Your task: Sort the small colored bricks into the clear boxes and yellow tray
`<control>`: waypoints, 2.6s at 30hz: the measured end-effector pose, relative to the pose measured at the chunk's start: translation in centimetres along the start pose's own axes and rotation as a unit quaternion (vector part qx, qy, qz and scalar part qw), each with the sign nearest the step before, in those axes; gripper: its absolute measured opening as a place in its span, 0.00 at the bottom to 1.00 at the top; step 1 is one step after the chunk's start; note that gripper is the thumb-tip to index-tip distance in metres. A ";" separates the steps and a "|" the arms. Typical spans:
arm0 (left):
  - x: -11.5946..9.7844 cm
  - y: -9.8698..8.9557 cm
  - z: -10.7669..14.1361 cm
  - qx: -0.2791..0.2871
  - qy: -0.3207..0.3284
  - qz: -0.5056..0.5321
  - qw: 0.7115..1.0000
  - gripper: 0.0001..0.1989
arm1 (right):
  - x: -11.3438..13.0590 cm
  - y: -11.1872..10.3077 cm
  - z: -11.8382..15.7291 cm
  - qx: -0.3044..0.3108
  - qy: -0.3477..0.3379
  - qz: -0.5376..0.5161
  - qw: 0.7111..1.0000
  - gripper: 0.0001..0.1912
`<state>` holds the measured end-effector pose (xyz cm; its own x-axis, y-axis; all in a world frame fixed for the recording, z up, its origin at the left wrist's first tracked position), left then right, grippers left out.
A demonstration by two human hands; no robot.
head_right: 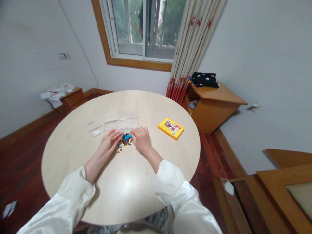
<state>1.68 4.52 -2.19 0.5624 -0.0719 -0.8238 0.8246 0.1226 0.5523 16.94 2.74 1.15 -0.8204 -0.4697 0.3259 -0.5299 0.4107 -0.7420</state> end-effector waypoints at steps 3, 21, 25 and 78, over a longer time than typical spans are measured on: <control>-0.1 -0.2 -0.1 -0.006 -0.011 0.016 1.000 0.13 | -2.2 -1.3 -0.5 -0.045 0.046 0.017 0.998 0.11; -1.3 -2.3 -0.9 -0.108 0.062 0.007 0.992 0.07 | -7.4 -2.6 -0.9 0.031 0.194 0.178 0.964 0.11; -1.7 -2.7 -1.2 -0.121 0.085 -0.016 0.989 0.06 | -7.8 -2.1 -0.6 0.063 0.211 0.200 0.955 0.12; 2.7 2.7 0.2 0.242 0.324 -0.621 0.672 0.08 | -16.2 -8.0 6.0 0.108 0.274 0.184 0.938 0.46</control>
<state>5.39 4.42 -2.90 -0.5927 0.6435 -0.4843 0.6444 0.0182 -0.7644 35.76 2.38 -1.75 -0.9576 0.1699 0.2326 -0.1816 0.2707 -0.9454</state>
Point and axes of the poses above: each hand's wrist, its own z-axis away from the middle knuckle, its own y-axis out of the palm, x = y × z, the point moved 5 cm from there along -z, towards the middle knuckle, and after that the axes turned 2 degrees about y, right-handed, at the moved point
